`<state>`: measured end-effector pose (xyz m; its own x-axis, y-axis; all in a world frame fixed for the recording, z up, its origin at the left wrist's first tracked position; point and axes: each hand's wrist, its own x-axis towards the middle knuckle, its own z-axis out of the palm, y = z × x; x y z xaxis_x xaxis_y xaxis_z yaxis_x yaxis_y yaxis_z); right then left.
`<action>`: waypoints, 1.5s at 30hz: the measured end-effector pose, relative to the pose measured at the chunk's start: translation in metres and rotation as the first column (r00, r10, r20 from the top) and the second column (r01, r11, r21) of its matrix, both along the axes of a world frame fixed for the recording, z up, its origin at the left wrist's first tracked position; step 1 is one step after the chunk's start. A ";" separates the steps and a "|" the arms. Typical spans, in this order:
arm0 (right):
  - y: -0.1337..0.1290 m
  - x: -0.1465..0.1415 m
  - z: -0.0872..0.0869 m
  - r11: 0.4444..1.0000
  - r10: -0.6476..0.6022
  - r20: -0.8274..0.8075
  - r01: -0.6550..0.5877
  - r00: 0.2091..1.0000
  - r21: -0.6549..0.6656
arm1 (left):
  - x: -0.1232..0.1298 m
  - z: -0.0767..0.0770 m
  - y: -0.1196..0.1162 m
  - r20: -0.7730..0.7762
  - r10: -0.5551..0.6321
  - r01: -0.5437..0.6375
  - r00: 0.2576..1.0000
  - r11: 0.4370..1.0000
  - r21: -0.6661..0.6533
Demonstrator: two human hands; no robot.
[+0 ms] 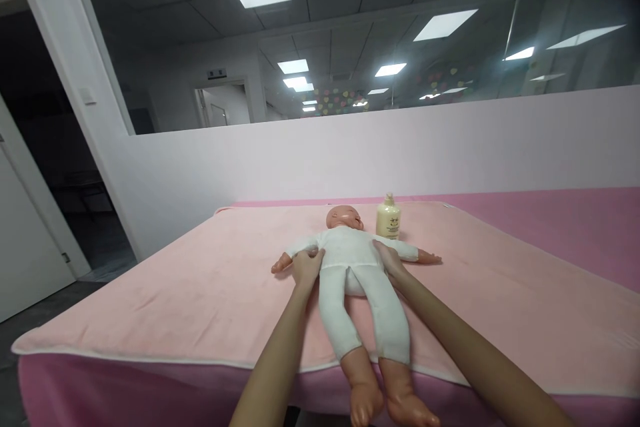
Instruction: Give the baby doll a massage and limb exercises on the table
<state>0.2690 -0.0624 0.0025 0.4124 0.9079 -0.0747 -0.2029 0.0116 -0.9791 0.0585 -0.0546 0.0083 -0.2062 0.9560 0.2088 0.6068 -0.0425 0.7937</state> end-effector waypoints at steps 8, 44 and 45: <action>-0.001 0.008 -0.005 0.998 0.053 0.646 -0.058 0.762 -0.014 | 0.000 0.004 -0.009 -0.334 -0.080 0.082 0.939 0.997 -0.006; 0.006 0.020 -0.014 0.997 0.071 0.763 -0.030 0.642 -0.067 | 0.001 0.003 -0.010 -0.337 -0.079 0.094 0.938 0.995 0.028; 0.006 0.020 -0.014 0.997 0.072 0.764 -0.027 0.641 -0.072 | 0.001 0.004 -0.010 -0.335 -0.083 0.096 0.939 0.995 0.023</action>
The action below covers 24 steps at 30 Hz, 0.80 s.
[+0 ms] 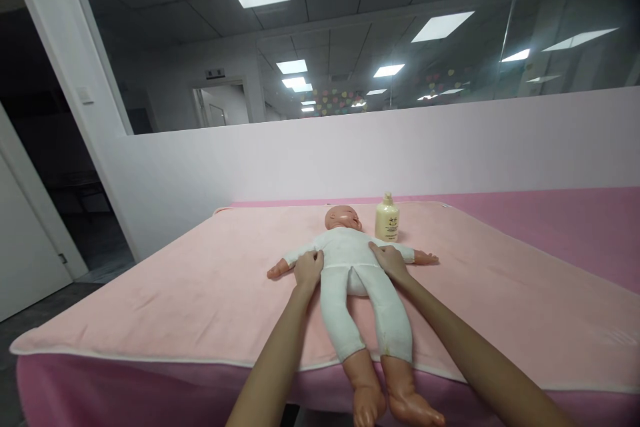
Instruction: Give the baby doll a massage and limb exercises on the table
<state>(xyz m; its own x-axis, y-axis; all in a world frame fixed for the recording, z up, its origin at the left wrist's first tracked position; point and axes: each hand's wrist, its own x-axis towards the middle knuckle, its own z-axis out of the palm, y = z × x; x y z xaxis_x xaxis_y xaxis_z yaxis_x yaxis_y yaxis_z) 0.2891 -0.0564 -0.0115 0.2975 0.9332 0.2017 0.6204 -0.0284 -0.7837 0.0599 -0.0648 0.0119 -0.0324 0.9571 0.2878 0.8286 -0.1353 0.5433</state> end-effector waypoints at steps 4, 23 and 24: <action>-0.004 -0.001 0.003 1.000 -0.007 0.091 0.009 0.996 -0.015 | 0.001 0.001 -0.003 -0.009 0.009 -0.009 1.000 1.000 -0.017; 0.105 -0.008 0.066 0.956 -0.146 0.272 0.064 0.951 0.288 | 0.073 0.052 0.091 0.287 -0.164 0.118 0.944 0.978 0.173; 0.114 -0.011 0.065 0.956 -0.134 0.169 0.083 0.977 0.281 | 0.080 0.051 0.096 0.275 -0.147 0.108 0.950 0.982 0.153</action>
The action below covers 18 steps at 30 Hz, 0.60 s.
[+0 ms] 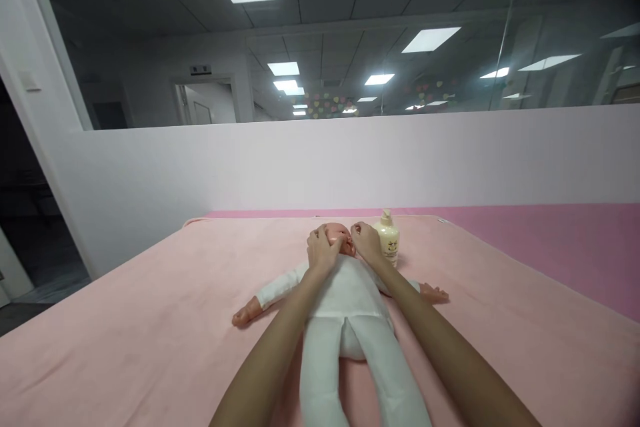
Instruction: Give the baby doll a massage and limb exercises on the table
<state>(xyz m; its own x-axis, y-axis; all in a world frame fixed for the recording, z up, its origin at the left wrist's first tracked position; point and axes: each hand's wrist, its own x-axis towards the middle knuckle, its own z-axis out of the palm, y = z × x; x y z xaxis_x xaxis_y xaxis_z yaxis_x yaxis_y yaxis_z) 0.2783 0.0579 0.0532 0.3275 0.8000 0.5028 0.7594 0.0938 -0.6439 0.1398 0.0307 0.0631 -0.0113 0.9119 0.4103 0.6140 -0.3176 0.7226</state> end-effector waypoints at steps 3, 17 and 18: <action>0.023 -0.007 -0.008 0.995 0.057 -0.364 -0.084 0.930 -0.058 | 0.011 -0.003 0.007 -0.038 0.036 -0.037 0.999 0.998 -0.042; 0.061 -0.031 -0.026 0.910 0.353 -0.687 -0.403 0.635 0.095 | -0.040 -0.035 0.047 0.255 0.000 0.054 0.967 0.978 -0.202; 0.065 -0.032 -0.030 0.905 0.373 -0.680 -0.408 0.631 0.119 | -0.039 -0.033 0.050 0.264 -0.020 0.073 0.964 0.979 -0.190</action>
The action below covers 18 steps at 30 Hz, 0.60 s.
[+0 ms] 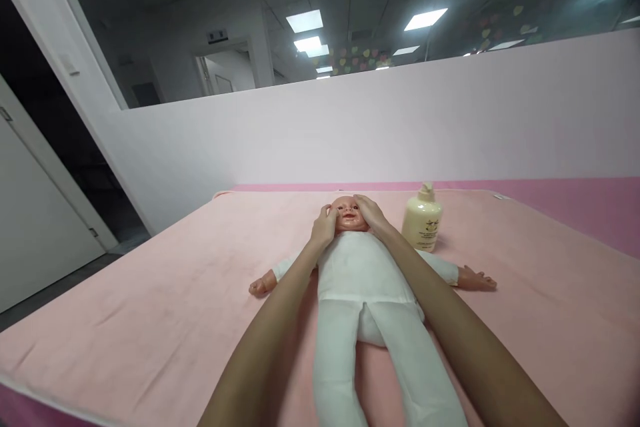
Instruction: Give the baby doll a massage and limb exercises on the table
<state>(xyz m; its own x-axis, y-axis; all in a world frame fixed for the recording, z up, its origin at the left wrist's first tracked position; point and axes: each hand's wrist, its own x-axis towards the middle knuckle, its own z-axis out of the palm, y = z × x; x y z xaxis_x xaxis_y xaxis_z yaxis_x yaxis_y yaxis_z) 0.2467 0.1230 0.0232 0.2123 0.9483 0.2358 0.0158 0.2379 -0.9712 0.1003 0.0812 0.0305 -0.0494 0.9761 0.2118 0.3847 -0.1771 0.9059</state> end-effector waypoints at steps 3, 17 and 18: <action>0.008 -0.001 -0.008 0.999 0.050 -0.090 -0.048 0.995 0.022 | 0.008 0.012 0.011 0.020 -0.059 0.057 0.998 0.993 0.104; 0.001 0.000 -0.013 0.991 0.133 -0.347 -0.119 0.929 0.060 | 0.026 0.016 0.028 0.038 -0.244 0.227 0.969 0.941 0.252; 0.001 0.000 -0.012 0.990 0.140 -0.348 -0.125 0.927 0.064 | 0.026 0.015 0.028 0.038 -0.244 0.226 0.969 0.938 0.261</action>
<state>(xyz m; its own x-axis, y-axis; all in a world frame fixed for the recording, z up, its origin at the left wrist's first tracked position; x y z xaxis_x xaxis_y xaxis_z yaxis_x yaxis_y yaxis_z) 0.2469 0.1236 0.0110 0.1612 0.9648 0.2078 -0.3582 0.2533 -0.8986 0.1261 0.1094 0.0454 0.1519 0.8764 0.4570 0.2428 -0.4813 0.8422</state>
